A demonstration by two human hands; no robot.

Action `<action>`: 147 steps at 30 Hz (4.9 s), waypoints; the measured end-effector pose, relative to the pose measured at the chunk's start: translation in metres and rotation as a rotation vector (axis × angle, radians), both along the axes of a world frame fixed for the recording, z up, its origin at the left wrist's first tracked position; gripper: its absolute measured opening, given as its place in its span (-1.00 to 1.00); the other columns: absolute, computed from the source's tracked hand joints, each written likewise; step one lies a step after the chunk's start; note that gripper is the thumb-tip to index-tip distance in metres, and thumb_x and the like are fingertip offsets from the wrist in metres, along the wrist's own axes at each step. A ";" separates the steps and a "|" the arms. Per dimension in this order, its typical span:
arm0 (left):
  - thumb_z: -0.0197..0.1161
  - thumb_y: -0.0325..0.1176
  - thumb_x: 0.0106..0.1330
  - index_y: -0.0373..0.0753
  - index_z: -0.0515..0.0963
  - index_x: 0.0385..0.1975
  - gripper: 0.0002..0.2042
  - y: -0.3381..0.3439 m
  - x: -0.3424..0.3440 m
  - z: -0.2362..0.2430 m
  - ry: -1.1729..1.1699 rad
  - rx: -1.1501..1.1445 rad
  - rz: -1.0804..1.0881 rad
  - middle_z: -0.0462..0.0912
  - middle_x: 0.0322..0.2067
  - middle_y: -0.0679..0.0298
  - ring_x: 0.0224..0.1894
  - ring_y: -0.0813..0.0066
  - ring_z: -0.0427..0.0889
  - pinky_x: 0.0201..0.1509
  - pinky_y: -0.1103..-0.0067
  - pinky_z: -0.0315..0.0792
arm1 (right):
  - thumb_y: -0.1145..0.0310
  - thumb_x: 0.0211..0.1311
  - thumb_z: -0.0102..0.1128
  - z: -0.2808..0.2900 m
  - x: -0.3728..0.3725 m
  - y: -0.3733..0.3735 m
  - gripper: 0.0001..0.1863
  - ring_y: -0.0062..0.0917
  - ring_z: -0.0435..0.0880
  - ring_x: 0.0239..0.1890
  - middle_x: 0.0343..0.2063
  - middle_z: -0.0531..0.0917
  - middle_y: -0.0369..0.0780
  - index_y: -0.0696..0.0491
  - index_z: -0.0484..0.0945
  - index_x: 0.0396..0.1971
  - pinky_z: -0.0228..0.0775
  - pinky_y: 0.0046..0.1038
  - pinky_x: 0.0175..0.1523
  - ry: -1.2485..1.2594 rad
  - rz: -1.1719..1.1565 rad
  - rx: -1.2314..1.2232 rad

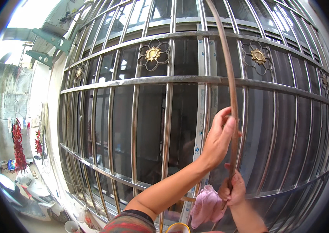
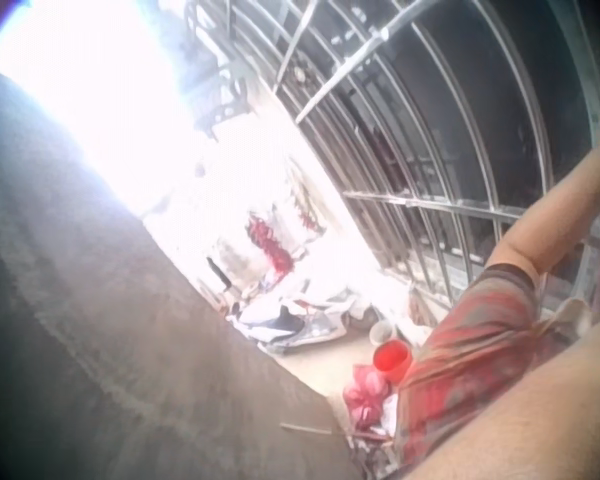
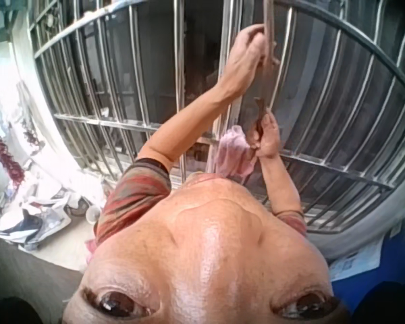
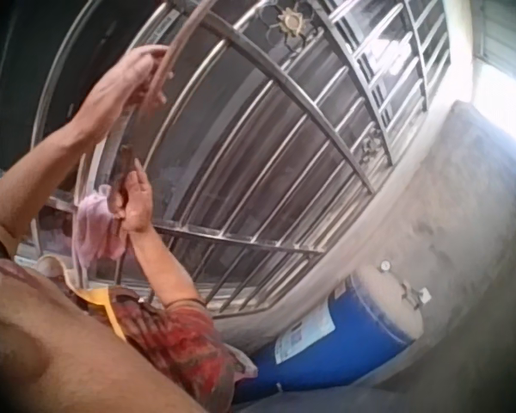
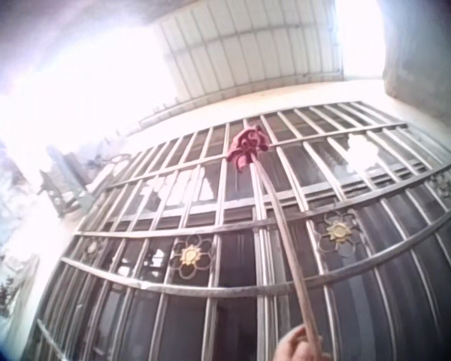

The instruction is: The person uses a long stick with a pink cloth to wipe the upper sections of a metal window grille. They adjust the cloth on the stick and continue wiping different areas of the grille in a repetitive manner.

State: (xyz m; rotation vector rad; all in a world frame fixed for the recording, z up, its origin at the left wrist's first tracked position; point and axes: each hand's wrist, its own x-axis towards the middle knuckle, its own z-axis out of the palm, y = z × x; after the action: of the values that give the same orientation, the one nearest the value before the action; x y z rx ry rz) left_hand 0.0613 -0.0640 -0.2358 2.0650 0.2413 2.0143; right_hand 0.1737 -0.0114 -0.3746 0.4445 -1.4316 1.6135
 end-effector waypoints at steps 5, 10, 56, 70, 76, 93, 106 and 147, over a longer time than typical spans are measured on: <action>-0.07 -0.30 0.42 -0.31 -0.02 0.23 -0.52 -0.018 -0.018 -0.019 0.086 -0.162 0.120 0.46 -0.24 0.20 -0.36 0.55 0.54 -0.23 0.59 0.45 | 0.12 0.38 -0.13 0.000 -0.017 -0.015 -0.47 -0.67 0.15 -0.86 -0.82 0.26 -0.29 0.07 0.16 0.24 0.04 -0.59 -0.72 -0.057 0.103 -0.061; -0.09 -0.34 0.42 -0.31 -0.02 0.23 -0.54 -0.019 -0.032 -0.020 0.060 -0.177 0.115 0.48 -0.31 0.24 -0.47 0.56 0.53 -0.34 0.64 0.44 | 0.05 0.37 -0.16 0.000 -0.027 -0.026 -0.47 -0.67 0.13 -0.86 -0.79 0.28 -0.28 0.03 0.20 0.22 0.04 -0.59 -0.71 -0.086 0.154 -0.081; -0.02 -0.37 0.39 -0.13 -0.01 0.30 -0.48 -0.039 -0.042 0.053 -0.053 -0.250 0.087 0.50 -0.45 0.23 -0.54 0.51 0.56 -0.46 0.53 0.54 | 0.60 0.30 -0.25 0.025 -0.041 -0.084 -0.27 -0.76 0.27 -0.66 -0.15 0.43 -0.14 -0.20 -0.28 0.37 0.24 -0.70 -0.62 -0.013 -0.215 0.118; 0.13 -0.29 0.27 -0.34 0.38 -0.15 -0.72 -0.028 -0.129 0.101 -0.154 0.707 1.362 0.45 -0.25 0.05 -0.12 0.07 0.41 -0.01 0.33 0.28 | 0.53 0.34 -0.20 0.109 -0.057 -0.117 -0.38 -0.81 0.18 -0.74 -0.37 0.41 -0.28 -0.11 -0.08 0.35 0.05 -0.75 -0.74 0.134 -0.173 0.022; 0.11 -0.30 0.31 -0.29 0.32 -0.14 -0.75 0.008 -0.157 0.057 -0.202 -0.263 0.404 0.41 -0.58 0.30 -0.65 0.50 0.42 -0.54 0.54 0.40 | 0.50 0.34 -0.17 0.153 -0.072 -0.094 -0.41 -0.78 0.22 -0.68 -0.42 0.40 -0.30 -0.09 -0.03 0.34 0.07 -0.75 -0.69 0.161 -0.289 0.046; 0.10 -0.34 0.28 -0.32 0.37 -0.26 -0.82 0.019 -0.175 0.048 -0.140 -0.177 0.378 0.39 -0.60 0.36 -0.59 0.65 0.38 -0.53 0.63 0.30 | 0.30 0.36 -0.19 0.445 -0.098 -0.043 -0.59 -0.79 0.26 -0.71 -0.52 0.46 -0.23 -0.13 0.23 0.20 0.15 -0.78 -0.71 -0.018 -1.164 0.329; 0.05 -0.37 0.33 -0.23 0.32 -0.29 -0.90 0.027 -0.178 0.047 -0.110 -0.087 0.335 0.29 -0.63 0.47 -0.66 0.75 0.28 -0.64 0.74 0.20 | 0.35 0.36 -0.32 0.491 -0.109 -0.047 -0.63 -0.70 0.20 -0.79 -0.69 0.34 -0.34 -0.13 0.38 0.09 0.13 -0.64 -0.73 -0.218 -1.780 0.521; 0.14 -0.34 0.17 -0.38 0.37 -0.09 -0.66 0.022 -0.178 0.045 -0.128 -0.097 0.334 0.59 -0.31 0.03 -0.23 0.25 0.59 -0.11 0.42 0.42 | 0.25 0.37 -0.14 0.303 -0.047 -0.152 -0.60 -0.72 0.20 -0.86 -0.76 0.30 -0.38 -0.15 0.33 0.19 -0.01 -0.60 -0.79 -0.280 -1.713 0.453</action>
State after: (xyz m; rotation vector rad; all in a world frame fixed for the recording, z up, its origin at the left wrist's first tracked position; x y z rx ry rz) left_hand -0.1165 -0.0415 -0.1912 1.9301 0.6845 2.2601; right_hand 0.1263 -0.1631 -0.0719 -0.7022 -1.5365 -0.0509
